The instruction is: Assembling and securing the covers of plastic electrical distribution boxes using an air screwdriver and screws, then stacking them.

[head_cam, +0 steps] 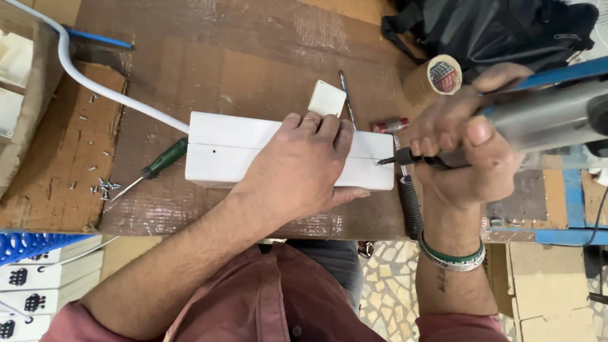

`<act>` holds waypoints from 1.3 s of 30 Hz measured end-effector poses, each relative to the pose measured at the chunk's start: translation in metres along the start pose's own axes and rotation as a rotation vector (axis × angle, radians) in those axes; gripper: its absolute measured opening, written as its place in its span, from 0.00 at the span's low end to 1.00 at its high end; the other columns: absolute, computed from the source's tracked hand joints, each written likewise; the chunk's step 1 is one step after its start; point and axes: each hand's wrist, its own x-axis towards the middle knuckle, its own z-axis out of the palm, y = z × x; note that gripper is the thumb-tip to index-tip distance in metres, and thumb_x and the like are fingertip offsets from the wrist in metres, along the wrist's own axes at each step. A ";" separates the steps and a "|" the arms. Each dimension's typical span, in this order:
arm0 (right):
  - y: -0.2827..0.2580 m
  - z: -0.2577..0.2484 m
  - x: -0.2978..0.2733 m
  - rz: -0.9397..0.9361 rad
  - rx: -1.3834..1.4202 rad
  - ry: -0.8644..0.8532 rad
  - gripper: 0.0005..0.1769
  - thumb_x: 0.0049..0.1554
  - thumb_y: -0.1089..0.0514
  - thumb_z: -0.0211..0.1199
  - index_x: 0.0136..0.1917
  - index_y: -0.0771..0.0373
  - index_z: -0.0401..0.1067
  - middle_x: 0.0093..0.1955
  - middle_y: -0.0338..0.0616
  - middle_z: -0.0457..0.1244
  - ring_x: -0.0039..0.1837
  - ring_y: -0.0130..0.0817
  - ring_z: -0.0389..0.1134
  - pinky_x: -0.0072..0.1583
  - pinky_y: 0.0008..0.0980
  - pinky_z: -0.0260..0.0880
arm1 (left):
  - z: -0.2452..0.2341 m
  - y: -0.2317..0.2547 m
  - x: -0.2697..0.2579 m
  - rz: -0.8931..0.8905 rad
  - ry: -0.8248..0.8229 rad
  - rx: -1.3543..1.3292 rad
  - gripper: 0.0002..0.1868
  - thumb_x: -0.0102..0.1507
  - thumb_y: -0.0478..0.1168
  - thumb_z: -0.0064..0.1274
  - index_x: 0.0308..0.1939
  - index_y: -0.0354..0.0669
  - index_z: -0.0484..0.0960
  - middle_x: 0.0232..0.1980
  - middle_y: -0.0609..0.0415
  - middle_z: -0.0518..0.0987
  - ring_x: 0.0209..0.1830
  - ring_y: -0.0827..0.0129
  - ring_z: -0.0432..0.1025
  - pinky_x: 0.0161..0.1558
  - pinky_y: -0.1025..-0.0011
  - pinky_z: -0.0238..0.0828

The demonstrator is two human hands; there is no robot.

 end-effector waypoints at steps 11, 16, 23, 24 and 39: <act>0.003 -0.012 0.019 -0.056 0.117 -0.565 0.23 0.55 0.56 0.55 0.64 0.55 0.61 0.25 0.25 0.47 0.23 0.20 0.48 0.25 0.21 0.56 | 0.000 -0.001 0.001 0.010 0.022 0.044 0.47 0.62 0.76 0.51 0.54 0.31 0.80 0.49 0.43 0.79 0.41 0.58 0.72 0.46 0.63 0.66; 0.007 -0.013 0.026 0.037 0.191 -0.675 0.21 0.51 0.52 0.62 0.58 0.53 0.70 0.27 0.28 0.58 0.26 0.19 0.58 0.30 0.18 0.68 | -0.001 -0.001 0.000 0.005 0.049 0.083 0.44 0.62 0.76 0.50 0.51 0.33 0.81 0.46 0.46 0.78 0.39 0.59 0.70 0.45 0.64 0.64; 0.009 -0.005 0.023 0.075 0.268 -0.589 0.20 0.53 0.60 0.58 0.59 0.59 0.68 0.26 0.30 0.54 0.25 0.20 0.51 0.28 0.18 0.57 | 0.000 -0.001 -0.001 0.000 0.025 0.104 0.44 0.64 0.77 0.48 0.49 0.34 0.82 0.44 0.45 0.79 0.40 0.59 0.73 0.46 0.64 0.67; 0.011 -0.007 0.023 0.037 0.238 -0.597 0.21 0.51 0.61 0.58 0.59 0.57 0.67 0.27 0.27 0.54 0.25 0.19 0.52 0.27 0.18 0.58 | 0.001 0.000 -0.001 -0.001 0.018 0.087 0.44 0.64 0.76 0.48 0.49 0.34 0.81 0.44 0.44 0.79 0.41 0.58 0.73 0.46 0.63 0.67; 0.004 0.001 0.011 0.027 0.176 -0.505 0.20 0.51 0.62 0.58 0.58 0.57 0.64 0.26 0.30 0.54 0.25 0.19 0.50 0.29 0.18 0.55 | 0.001 0.000 0.001 -0.004 0.041 0.095 0.44 0.66 0.79 0.45 0.45 0.35 0.82 0.38 0.47 0.77 0.35 0.60 0.71 0.42 0.64 0.68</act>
